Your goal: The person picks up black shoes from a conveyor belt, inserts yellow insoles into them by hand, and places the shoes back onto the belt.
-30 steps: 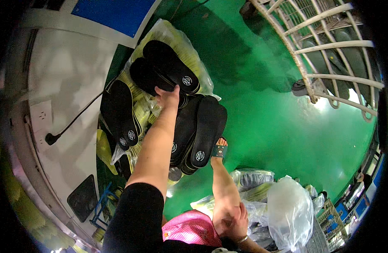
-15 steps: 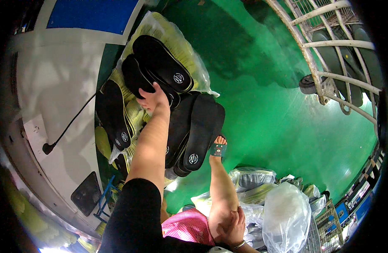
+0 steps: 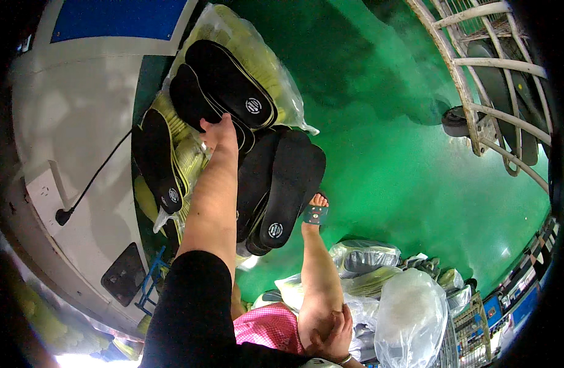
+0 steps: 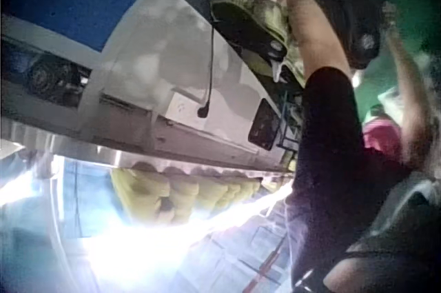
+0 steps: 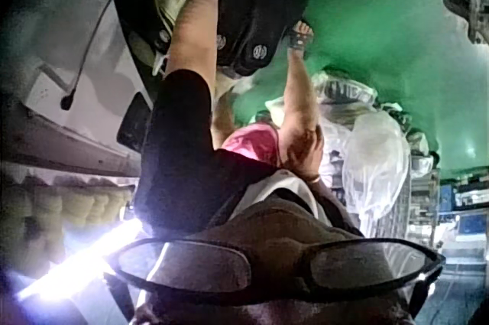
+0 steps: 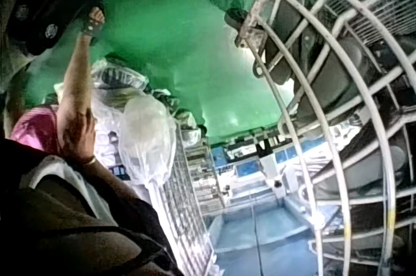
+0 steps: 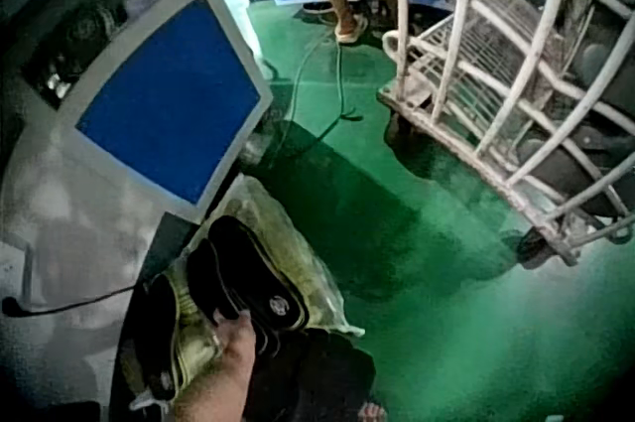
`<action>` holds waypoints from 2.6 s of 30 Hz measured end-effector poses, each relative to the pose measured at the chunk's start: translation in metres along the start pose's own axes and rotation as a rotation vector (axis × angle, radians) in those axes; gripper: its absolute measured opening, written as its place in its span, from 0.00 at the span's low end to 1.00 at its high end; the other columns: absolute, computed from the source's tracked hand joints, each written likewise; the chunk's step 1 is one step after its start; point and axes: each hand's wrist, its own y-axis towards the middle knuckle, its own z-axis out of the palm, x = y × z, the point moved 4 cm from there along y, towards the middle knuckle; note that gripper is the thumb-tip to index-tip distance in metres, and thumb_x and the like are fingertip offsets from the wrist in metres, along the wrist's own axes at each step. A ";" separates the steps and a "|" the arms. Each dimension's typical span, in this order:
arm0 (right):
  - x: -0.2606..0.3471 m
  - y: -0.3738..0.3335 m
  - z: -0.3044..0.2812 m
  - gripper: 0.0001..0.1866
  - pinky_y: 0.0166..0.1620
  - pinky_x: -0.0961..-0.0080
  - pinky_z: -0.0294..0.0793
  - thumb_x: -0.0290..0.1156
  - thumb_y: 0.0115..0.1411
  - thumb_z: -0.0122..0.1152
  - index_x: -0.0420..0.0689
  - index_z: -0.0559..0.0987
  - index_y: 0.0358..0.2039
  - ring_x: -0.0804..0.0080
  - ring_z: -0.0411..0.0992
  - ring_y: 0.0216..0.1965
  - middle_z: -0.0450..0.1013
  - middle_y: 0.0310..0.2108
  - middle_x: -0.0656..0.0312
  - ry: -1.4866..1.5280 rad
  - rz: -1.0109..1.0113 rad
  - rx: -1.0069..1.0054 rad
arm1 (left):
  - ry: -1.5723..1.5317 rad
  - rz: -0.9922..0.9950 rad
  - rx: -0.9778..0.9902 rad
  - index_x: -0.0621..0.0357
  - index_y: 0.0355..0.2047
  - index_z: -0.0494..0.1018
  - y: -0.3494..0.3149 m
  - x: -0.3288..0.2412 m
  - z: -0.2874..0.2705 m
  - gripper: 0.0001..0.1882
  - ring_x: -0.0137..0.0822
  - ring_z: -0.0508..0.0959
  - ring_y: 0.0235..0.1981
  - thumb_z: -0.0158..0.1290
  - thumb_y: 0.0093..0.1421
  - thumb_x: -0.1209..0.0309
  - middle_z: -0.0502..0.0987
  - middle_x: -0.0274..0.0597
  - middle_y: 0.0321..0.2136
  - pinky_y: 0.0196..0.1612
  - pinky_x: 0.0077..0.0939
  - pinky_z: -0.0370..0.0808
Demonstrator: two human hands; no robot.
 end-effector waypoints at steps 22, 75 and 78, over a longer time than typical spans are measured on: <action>0.004 0.001 -0.005 0.40 0.49 0.52 0.56 0.41 0.35 0.62 0.41 0.55 0.48 0.39 0.54 0.49 0.52 0.49 0.37 0.079 0.045 0.003 | 0.041 0.075 0.001 0.45 0.55 0.44 -0.042 -0.061 0.038 0.53 0.45 0.58 0.49 0.60 0.32 0.46 0.57 0.54 0.47 0.49 0.40 0.59; 0.438 -0.420 0.190 0.23 0.47 0.77 0.63 0.17 0.49 0.39 0.33 0.60 0.49 0.67 0.66 0.44 0.67 0.43 0.53 0.082 -1.191 0.245 | -1.455 0.659 0.556 0.55 0.50 0.56 -0.180 0.518 -0.721 0.30 0.26 0.67 0.40 0.56 0.47 0.75 0.66 0.35 0.38 0.44 0.23 0.65; 0.447 -0.417 0.204 0.25 0.43 0.76 0.67 0.17 0.48 0.39 0.32 0.59 0.50 0.62 0.71 0.39 0.70 0.39 0.48 -0.144 -1.297 -0.037 | -1.649 0.592 0.552 0.55 0.45 0.59 -0.169 0.530 -0.730 0.23 0.26 0.66 0.42 0.54 0.49 0.76 0.66 0.34 0.38 0.46 0.23 0.63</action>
